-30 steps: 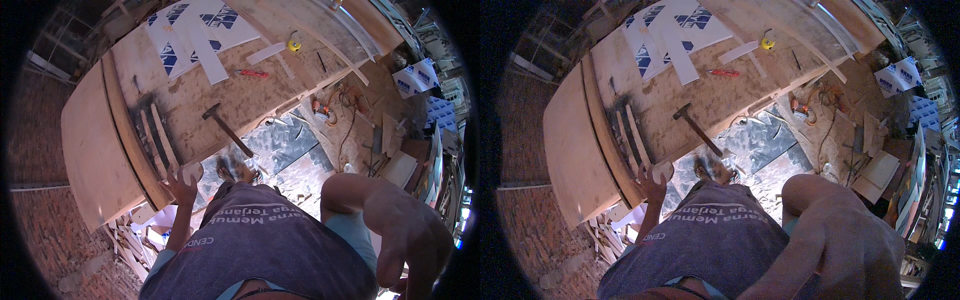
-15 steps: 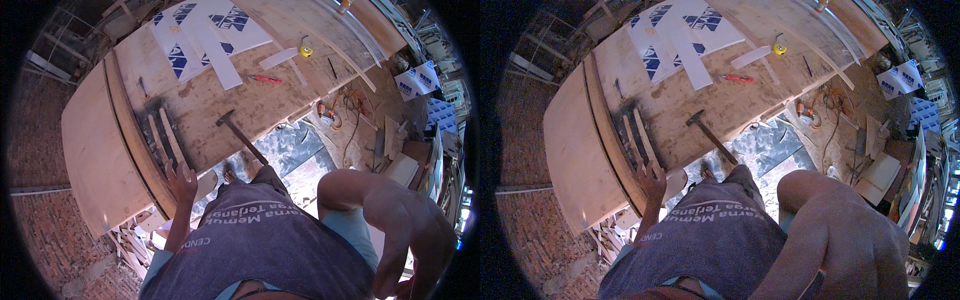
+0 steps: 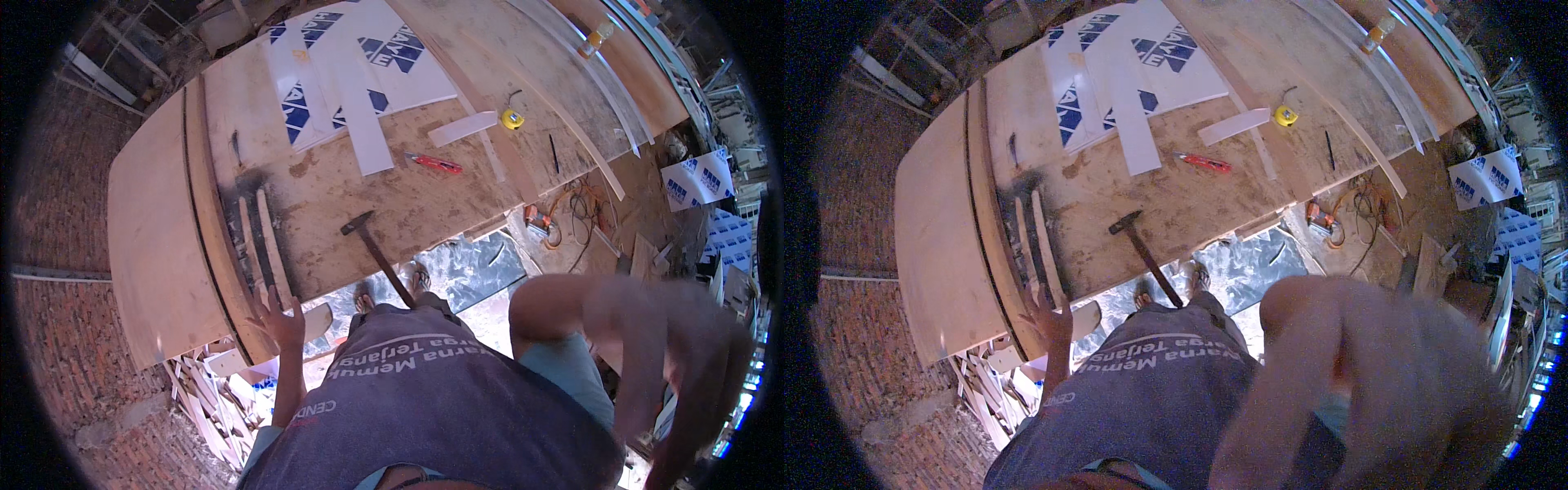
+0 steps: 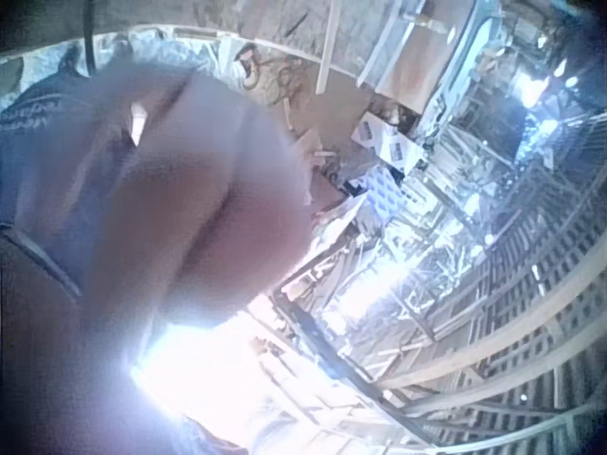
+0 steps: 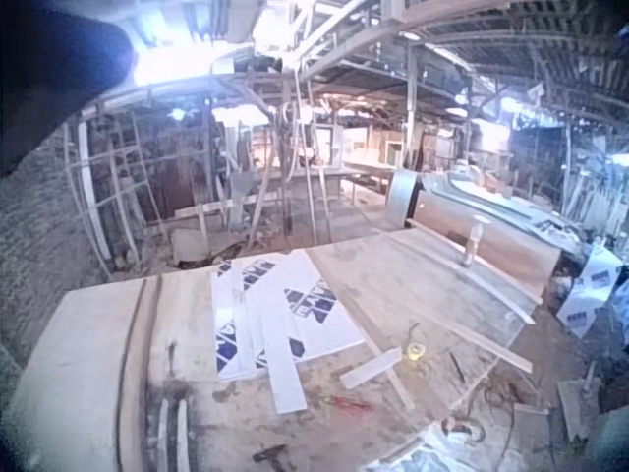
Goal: The person assembles a wood and panel structure by cutting pieces to size, marking measurements, and hammering wooden strips onto the edges of larger panels.
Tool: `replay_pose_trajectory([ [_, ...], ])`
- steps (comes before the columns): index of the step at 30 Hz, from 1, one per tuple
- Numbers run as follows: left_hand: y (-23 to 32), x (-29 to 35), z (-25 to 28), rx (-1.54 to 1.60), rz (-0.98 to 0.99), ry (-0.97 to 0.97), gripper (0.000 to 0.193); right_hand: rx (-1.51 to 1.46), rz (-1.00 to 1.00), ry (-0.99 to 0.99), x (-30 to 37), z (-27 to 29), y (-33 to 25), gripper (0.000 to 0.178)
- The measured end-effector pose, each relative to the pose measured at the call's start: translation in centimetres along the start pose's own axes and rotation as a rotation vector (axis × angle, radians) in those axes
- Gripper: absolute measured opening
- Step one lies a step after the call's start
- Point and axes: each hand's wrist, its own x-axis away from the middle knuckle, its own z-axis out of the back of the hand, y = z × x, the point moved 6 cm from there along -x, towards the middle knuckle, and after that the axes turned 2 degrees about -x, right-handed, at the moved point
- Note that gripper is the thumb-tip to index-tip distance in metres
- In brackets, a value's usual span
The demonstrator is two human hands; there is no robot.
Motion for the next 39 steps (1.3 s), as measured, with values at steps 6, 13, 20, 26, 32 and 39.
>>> replay_pose_trajectory([
  [6, -2.1, 4.2, 0.7, -0.093, 0.197, 0.046, 0.08, 0.749, -0.469, 0.598, 9.4, 18.6, 14.6, 0.019],
  [13, -3.5, 12.7, 2.1, -0.354, 0.456, -0.02, 0.073, 1.518, -1.227, 0.058, 31.0, 26.6, 34.8, 0.044],
  [20, -6.3, 22.4, 1.1, -0.399, 0.691, -0.224, 0.076, 1.641, -1.246, -0.022, 32.4, 28.1, 36.2, 0.04],
  [26, -8.6, 30.9, -1.1, -0.363, 0.882, -0.417, 0.078, 1.53, -1.176, 0.024, 31.7, 30.8, 32.4, 0.045],
  [32, -9.7, 34.0, -1.9, -0.269, 0.939, -0.49, 0.081, 1.598, -1.445, 0.305, 33.8, 50.2, 26.0, 0.065],
  [39, -7.5, 31.0, -1.2, -0.056, 0.96, -0.509, 0.086, 1.792, -1.643, 0.058, 35.3, 54.3, 25.5, 0.06],
])
